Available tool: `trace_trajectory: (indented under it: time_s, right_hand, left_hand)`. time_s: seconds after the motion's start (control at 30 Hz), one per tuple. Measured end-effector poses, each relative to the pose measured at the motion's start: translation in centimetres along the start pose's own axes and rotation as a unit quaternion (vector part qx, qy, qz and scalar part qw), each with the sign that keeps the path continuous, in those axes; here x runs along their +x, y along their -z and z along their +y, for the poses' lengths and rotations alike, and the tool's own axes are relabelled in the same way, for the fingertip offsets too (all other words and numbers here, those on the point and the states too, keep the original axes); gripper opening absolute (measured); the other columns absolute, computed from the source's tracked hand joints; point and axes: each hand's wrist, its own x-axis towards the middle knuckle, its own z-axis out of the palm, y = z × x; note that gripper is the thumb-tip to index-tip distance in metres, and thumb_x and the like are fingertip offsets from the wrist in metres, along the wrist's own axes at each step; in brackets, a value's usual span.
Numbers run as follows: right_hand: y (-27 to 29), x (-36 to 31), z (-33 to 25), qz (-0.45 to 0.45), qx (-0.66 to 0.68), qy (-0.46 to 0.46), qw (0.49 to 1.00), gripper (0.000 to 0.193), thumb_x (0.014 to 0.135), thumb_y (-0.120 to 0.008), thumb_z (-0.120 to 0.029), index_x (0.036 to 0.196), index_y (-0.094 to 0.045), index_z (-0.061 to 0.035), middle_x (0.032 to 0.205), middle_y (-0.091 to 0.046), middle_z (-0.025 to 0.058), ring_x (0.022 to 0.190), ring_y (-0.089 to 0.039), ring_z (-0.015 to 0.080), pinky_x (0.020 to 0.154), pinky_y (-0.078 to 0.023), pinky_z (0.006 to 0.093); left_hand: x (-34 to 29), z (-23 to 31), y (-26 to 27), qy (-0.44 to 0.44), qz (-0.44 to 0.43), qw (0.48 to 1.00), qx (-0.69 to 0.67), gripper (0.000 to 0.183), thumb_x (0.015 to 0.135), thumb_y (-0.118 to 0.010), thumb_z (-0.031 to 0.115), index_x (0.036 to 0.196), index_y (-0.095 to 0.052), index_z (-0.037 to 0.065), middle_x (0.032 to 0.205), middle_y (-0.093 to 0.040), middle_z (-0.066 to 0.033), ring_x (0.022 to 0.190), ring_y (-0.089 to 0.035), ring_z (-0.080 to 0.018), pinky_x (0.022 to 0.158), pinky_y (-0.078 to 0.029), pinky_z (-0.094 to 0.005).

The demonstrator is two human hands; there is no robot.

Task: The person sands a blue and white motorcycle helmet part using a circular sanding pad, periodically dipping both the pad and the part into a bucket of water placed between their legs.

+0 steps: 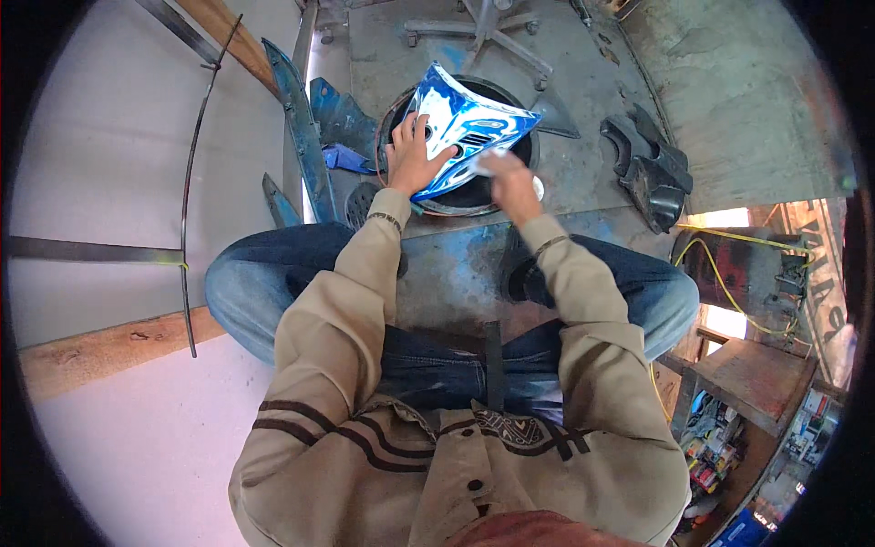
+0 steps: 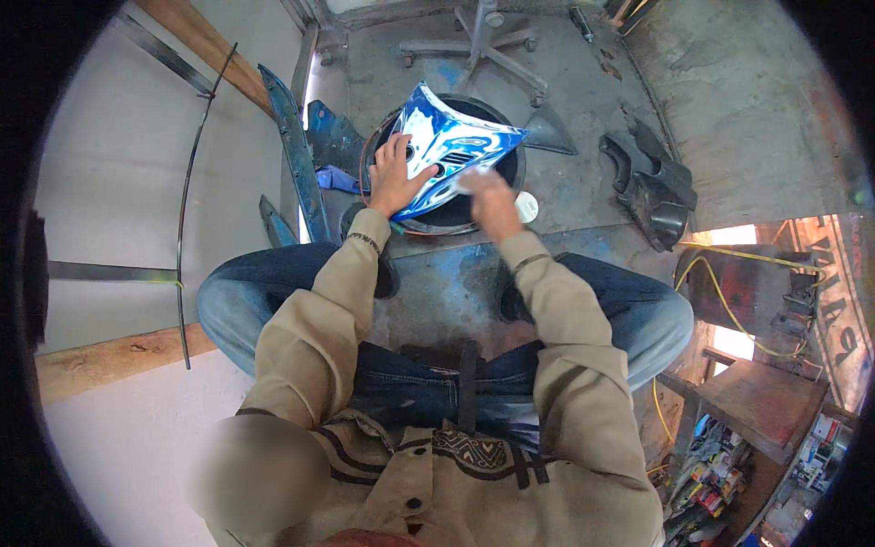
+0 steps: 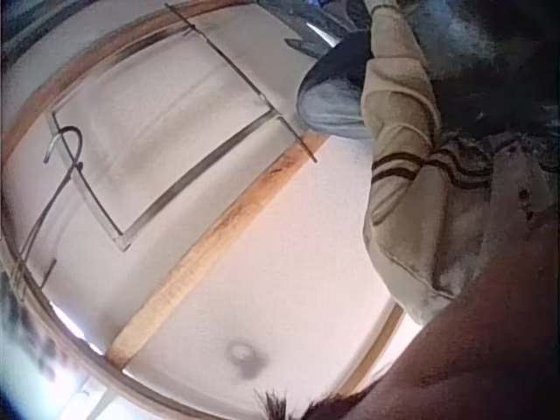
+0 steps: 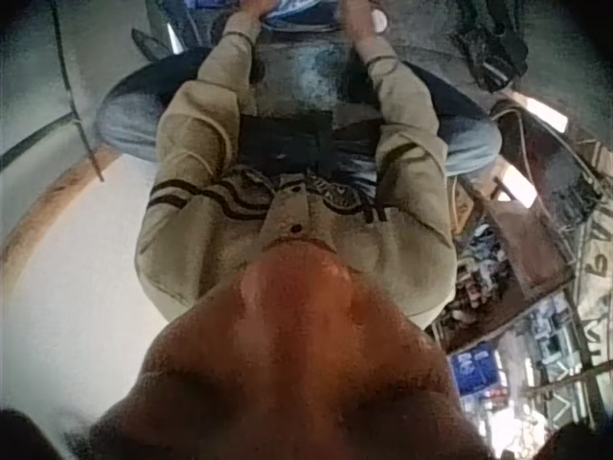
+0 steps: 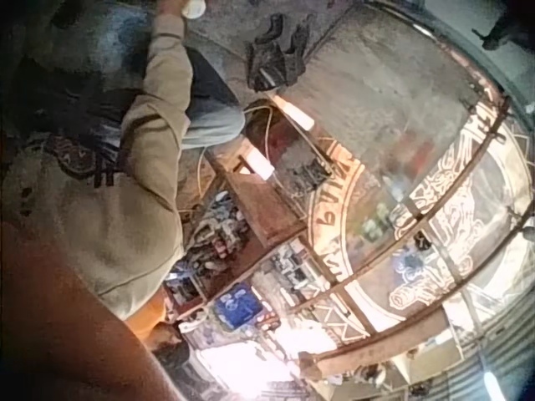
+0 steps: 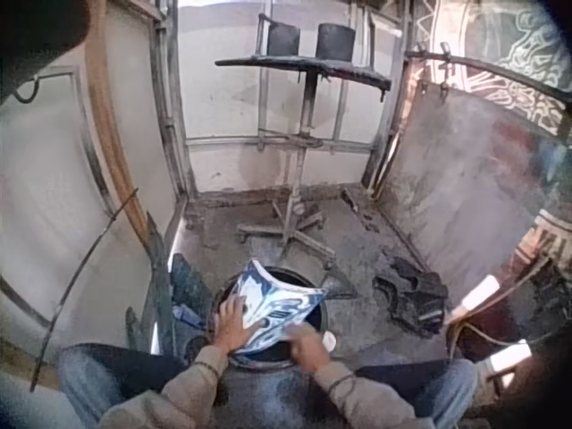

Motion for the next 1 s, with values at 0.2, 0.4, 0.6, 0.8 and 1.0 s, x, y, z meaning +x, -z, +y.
trace_trajectory:
  time_s: [0.2,0.4,0.6,0.8,1.0]
  right_hand:
    - [-1.1,-0.3,-3.0,-0.058,0.038,0.08,0.994,0.05,0.075,-0.065,0.011,0.12,-0.076,-0.0109,0.13,-0.073,0.0123,0.13,-0.064,0.0345,0.114,-0.048,0.0483]
    - [-0.2,-0.1,-0.6,0.01,0.023,0.015,1.0,0.047,0.079,-0.058,0.012,0.116,-0.077,-0.0088,0.125,-0.075,0.0131,0.125,-0.067,0.0354,0.111,-0.049,0.0478]
    - [-1.9,-0.2,-3.5,-0.067,0.078,0.083,0.991,0.052,0.077,-0.057,0.011,0.119,-0.076,-0.0124,0.13,-0.074,0.011,0.121,-0.067,0.0342,0.106,-0.051,0.0458]
    - [2.4,0.3,2.4,0.012,-0.015,-0.011,1.0,0.042,0.084,-0.059,0.009,0.115,-0.078,-0.0128,0.126,-0.075,0.0118,0.122,-0.068,0.0332,0.107,-0.05,0.046]
    - [-1.1,0.2,-5.3,-0.068,0.094,0.079,0.99,0.045,0.076,-0.064,0.008,0.115,-0.077,-0.0108,0.125,-0.075,0.0109,0.119,-0.069,0.0292,0.104,-0.051,0.0442]
  left_hand:
    - [-0.7,-1.0,0.1,-0.001,0.009,1.0,-0.004,0.092,0.085,-0.079,0.059,0.155,-0.041,0.013,0.164,-0.034,-0.0143,0.15,-0.031,-0.0388,0.114,-0.031,-0.0612]
    - [-0.7,-0.8,-0.4,0.004,0.002,1.0,-0.001,0.093,0.085,-0.079,0.061,0.155,-0.041,0.012,0.165,-0.032,-0.0147,0.149,-0.031,-0.0399,0.113,-0.032,-0.0614]
    - [-0.3,-0.8,-0.2,-0.004,0.013,1.0,-0.001,0.094,0.085,-0.078,0.061,0.156,-0.04,0.012,0.164,-0.035,-0.015,0.149,-0.032,-0.0403,0.113,-0.032,-0.062]
    - [-0.7,-0.6,0.0,0.011,-0.001,1.0,0.022,0.093,0.088,-0.076,0.062,0.156,-0.04,0.009,0.165,-0.034,-0.0164,0.15,-0.032,-0.0407,0.116,-0.032,-0.0589]
    - [-0.7,-0.4,0.1,0.011,0.0,1.0,0.013,0.092,0.088,-0.076,0.061,0.155,-0.041,0.009,0.165,-0.035,-0.0155,0.149,-0.033,-0.0407,0.116,-0.032,-0.0598]
